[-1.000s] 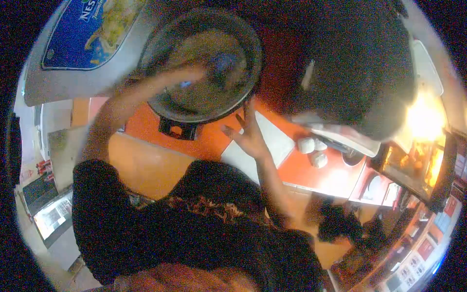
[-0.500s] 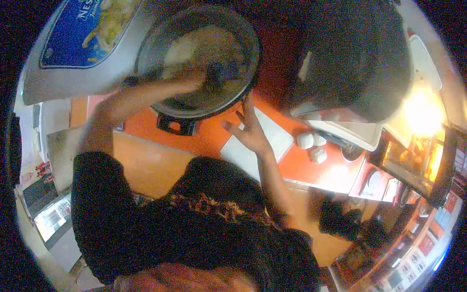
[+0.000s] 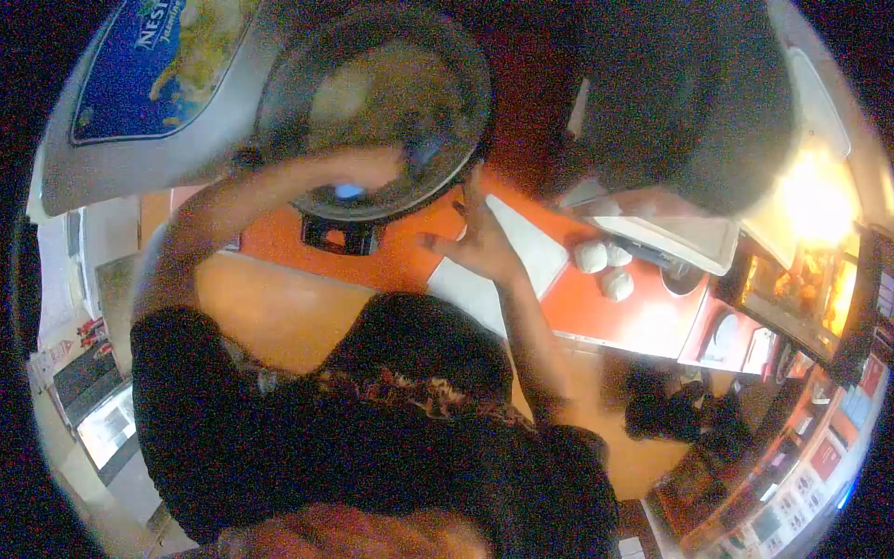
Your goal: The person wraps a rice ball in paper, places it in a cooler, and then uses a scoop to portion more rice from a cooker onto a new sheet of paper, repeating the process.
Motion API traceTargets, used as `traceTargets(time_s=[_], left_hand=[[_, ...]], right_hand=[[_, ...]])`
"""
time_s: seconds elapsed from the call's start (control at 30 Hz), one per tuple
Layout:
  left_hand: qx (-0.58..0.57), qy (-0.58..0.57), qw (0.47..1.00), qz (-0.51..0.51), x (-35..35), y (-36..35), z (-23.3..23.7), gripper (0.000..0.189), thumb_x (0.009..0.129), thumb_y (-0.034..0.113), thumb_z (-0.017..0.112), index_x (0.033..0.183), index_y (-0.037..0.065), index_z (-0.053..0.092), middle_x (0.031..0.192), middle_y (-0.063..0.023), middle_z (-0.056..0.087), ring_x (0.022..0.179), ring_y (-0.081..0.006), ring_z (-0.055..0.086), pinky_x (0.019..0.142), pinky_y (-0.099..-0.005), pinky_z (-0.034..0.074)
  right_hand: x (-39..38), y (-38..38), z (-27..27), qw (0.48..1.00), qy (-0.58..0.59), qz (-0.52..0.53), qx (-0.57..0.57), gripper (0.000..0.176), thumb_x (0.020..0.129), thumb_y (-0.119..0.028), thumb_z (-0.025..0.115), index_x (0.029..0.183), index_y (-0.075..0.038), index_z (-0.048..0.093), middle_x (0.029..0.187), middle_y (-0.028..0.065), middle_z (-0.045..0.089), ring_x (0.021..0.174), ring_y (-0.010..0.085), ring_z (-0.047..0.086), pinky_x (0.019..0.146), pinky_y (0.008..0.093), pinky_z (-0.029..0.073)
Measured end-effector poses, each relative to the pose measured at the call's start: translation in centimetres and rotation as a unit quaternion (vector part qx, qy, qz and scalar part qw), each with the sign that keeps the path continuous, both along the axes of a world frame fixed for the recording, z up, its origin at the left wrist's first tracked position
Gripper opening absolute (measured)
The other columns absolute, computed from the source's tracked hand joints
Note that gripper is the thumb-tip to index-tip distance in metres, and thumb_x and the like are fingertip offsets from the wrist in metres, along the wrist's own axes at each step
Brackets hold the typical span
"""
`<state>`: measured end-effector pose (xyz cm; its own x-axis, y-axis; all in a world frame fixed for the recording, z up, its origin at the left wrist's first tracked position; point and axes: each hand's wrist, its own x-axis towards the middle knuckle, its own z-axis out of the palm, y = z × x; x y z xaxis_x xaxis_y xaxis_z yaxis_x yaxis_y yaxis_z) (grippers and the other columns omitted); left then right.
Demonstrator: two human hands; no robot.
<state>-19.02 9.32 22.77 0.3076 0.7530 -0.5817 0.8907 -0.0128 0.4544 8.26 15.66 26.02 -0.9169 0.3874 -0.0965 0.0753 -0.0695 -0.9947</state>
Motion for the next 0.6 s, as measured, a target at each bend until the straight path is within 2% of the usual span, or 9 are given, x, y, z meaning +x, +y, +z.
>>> traceTargets(time_s=[0.03, 0.1, 0.17, 0.2, 0.27, 0.37, 0.47, 0.53, 0.6], left_hand=[[0.043, 0.003, 0.999, -0.026, -0.2, -0.5, 0.6, 0.024, 0.091, 0.016, 0.054, 0.090, -0.005, 0.066, 0.080, -0.0244, 0.065, 0.069, -0.0342, 0.065, 0.066, -0.0471, 0.052], [0.022, -0.021, 0.999, 0.029, -0.6, -1.0, 2.1, 0.022, 0.093, 0.018, 0.054, 0.097, -0.002, 0.064, 0.077, -0.0190, 0.062, 0.067, -0.0310, 0.062, 0.064, -0.0451, 0.052], [-0.117, -0.110, 0.969, 0.186, -1.8, -1.1, 3.9, 0.023, 0.095, 0.020, 0.053, 0.103, 0.001, 0.062, 0.075, -0.0123, 0.058, 0.067, -0.0272, 0.059, 0.062, -0.0419, 0.050], [-0.184, -0.165, 0.932, 0.266, -2.7, -1.1, 4.5, 0.024, 0.097, 0.022, 0.052, 0.104, 0.001, 0.061, 0.073, -0.0088, 0.056, 0.066, -0.0245, 0.056, 0.061, -0.0403, 0.050], [-0.323, -0.346, 0.788, 0.393, -5.0, 0.0, 4.7, 0.033, 0.105, 0.031, 0.046, 0.099, 0.001, 0.057, 0.068, -0.0018, 0.050, 0.056, -0.0164, 0.050, 0.056, -0.0373, 0.047], [-0.258, -0.310, 0.813, 0.419, -4.6, 0.9, 6.9, 0.032, 0.104, 0.033, 0.047, 0.104, 0.003, 0.056, 0.070, 0.0011, 0.047, 0.063, -0.0129, 0.052, 0.060, -0.0311, 0.047], [-0.109, -0.205, 0.883, 0.407, -2.9, 0.7, 7.4, 0.029, 0.104, 0.030, 0.048, 0.107, 0.003, 0.056, 0.072, 0.0010, 0.046, 0.068, -0.0132, 0.054, 0.062, -0.0307, 0.048], [0.043, -0.169, 0.979, 0.107, -6.7, 0.1, 0.5, 0.029, 0.103, 0.031, 0.049, 0.108, 0.003, 0.057, 0.076, -0.0002, 0.049, 0.072, -0.0135, 0.055, 0.063, -0.0297, 0.048], [0.038, -0.161, 0.984, 0.060, -7.0, -0.3, -0.6, 0.029, 0.103, 0.031, 0.050, 0.109, 0.004, 0.058, 0.078, -0.0008, 0.051, 0.071, -0.0128, 0.055, 0.062, -0.0287, 0.047]], right_hand=[[0.0, 0.4, -0.2, 1.000, 0.010, -0.005, 0.003, 0.128, 0.079, -0.024, 0.085, 0.157, -0.002, -0.014, 0.166, 0.0225, -0.003, 0.154, 0.0357, 0.006, 0.119, 0.0517, 0.024], [0.2, 0.8, 0.1, 1.000, -0.010, -0.001, 0.014, 0.125, 0.080, -0.025, 0.084, 0.157, -0.002, -0.012, 0.166, 0.0226, -0.001, 0.154, 0.0344, 0.007, 0.120, 0.0513, 0.024], [0.6, 0.9, 0.1, 1.000, -0.024, -0.003, 0.013, 0.122, 0.081, -0.025, 0.083, 0.158, -0.003, -0.010, 0.166, 0.0222, 0.001, 0.154, 0.0332, 0.008, 0.120, 0.0506, 0.024], [0.8, 1.1, 0.0, 1.000, -0.028, -0.003, 0.007, 0.120, 0.082, -0.024, 0.083, 0.158, -0.003, -0.008, 0.166, 0.0218, 0.002, 0.154, 0.0325, 0.009, 0.120, 0.0502, 0.024], [1.2, 1.3, -0.2, 0.999, -0.032, -0.004, 0.003, 0.117, 0.084, -0.024, 0.081, 0.159, -0.003, -0.005, 0.167, 0.0208, 0.004, 0.154, 0.0317, 0.010, 0.120, 0.0494, 0.024], [1.4, 1.3, 0.1, 0.999, -0.023, -0.018, -0.027, 0.112, 0.085, -0.024, 0.080, 0.159, -0.004, -0.001, 0.167, 0.0196, 0.006, 0.154, 0.0313, 0.010, 0.120, 0.0487, 0.024], [1.3, 1.1, 0.4, 0.998, -0.015, -0.026, -0.054, 0.110, 0.085, -0.025, 0.080, 0.160, -0.004, 0.001, 0.167, 0.0194, 0.007, 0.154, 0.0314, 0.011, 0.120, 0.0485, 0.024], [1.5, 1.0, 0.2, 0.999, -0.029, -0.019, -0.005, 0.109, 0.086, -0.028, 0.079, 0.160, -0.004, 0.002, 0.166, 0.0196, 0.009, 0.154, 0.0312, 0.011, 0.121, 0.0480, 0.024], [1.5, 1.0, 0.3, 0.999, -0.034, -0.008, 0.011, 0.108, 0.087, -0.030, 0.078, 0.160, -0.003, 0.002, 0.166, 0.0196, 0.009, 0.154, 0.0308, 0.012, 0.120, 0.0473, 0.024]])
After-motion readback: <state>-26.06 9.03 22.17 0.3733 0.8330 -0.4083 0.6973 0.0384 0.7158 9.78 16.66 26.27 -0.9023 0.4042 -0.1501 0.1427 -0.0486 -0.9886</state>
